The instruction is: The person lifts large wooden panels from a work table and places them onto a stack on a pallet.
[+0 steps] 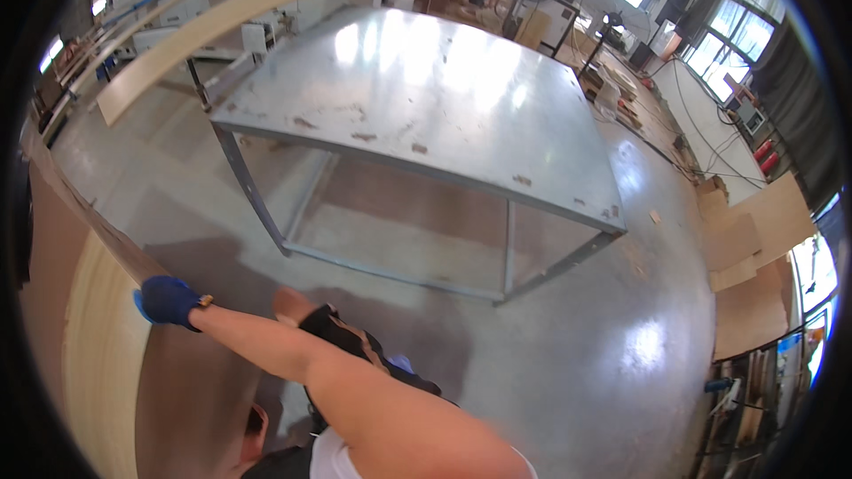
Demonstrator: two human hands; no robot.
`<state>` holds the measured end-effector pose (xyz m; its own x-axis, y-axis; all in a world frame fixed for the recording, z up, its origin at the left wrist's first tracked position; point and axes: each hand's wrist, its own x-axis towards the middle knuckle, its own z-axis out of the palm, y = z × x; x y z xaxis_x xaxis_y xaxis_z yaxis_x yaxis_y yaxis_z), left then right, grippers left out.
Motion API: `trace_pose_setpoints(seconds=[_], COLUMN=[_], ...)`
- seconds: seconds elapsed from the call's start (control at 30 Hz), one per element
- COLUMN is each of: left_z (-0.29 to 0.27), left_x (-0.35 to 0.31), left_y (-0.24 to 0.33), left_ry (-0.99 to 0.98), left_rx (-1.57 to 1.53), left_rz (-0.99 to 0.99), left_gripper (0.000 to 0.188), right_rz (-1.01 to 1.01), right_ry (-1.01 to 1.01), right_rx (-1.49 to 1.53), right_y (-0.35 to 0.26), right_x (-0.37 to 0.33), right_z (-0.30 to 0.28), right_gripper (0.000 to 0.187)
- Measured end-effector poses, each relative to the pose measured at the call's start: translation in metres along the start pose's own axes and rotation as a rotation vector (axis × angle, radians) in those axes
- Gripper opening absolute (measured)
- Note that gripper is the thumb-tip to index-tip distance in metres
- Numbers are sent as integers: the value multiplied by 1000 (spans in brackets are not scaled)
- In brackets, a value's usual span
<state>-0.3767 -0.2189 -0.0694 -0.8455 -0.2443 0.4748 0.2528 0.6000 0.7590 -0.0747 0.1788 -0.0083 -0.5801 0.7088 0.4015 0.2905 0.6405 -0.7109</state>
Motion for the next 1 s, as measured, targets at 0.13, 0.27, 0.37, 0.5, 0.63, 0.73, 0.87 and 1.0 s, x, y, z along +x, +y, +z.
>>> trace_pose_setpoints(seconds=[0.13, 0.27, 0.37, 0.5, 0.63, 0.73, 0.87, 1.0], left_z=[12, 8, 11, -11, -24, -26, -29, -20], left_x=[25, 57, 75, 91, 89, 73, 60, 70], left_y=[4, -6, -10, -21, -17, 6, 30, 6], left_ry=[-55, -85, -110, -102, -105, -70, -29, 150], left_rx=[58, 108, 112, 124, 120, 169, 231, 228], left_rz=[13, -36, -79, -157, -176, -139, -190, -162], left_gripper=[47, 49, 51, 54, 60, 67, 68, 65], right_rz=[96, -7, -176, -6, 117, -9, 218, 201], right_ry=[291, 183, 299, 120, 14, 44, -18, 15], right_rx=[-122, -468, -575, -109, -16, -58, 136, 162], right_y=[3, -3, 11, -5, -5, 5, -2, 0], right_x=[8, 8, 14, 15, 16, 15, 18, 18], right_z=[12, 7, 21, -3, -14, -15, -20, -12], right_gripper=[33, 21, 16, 28, 33, 34, 42, 45])
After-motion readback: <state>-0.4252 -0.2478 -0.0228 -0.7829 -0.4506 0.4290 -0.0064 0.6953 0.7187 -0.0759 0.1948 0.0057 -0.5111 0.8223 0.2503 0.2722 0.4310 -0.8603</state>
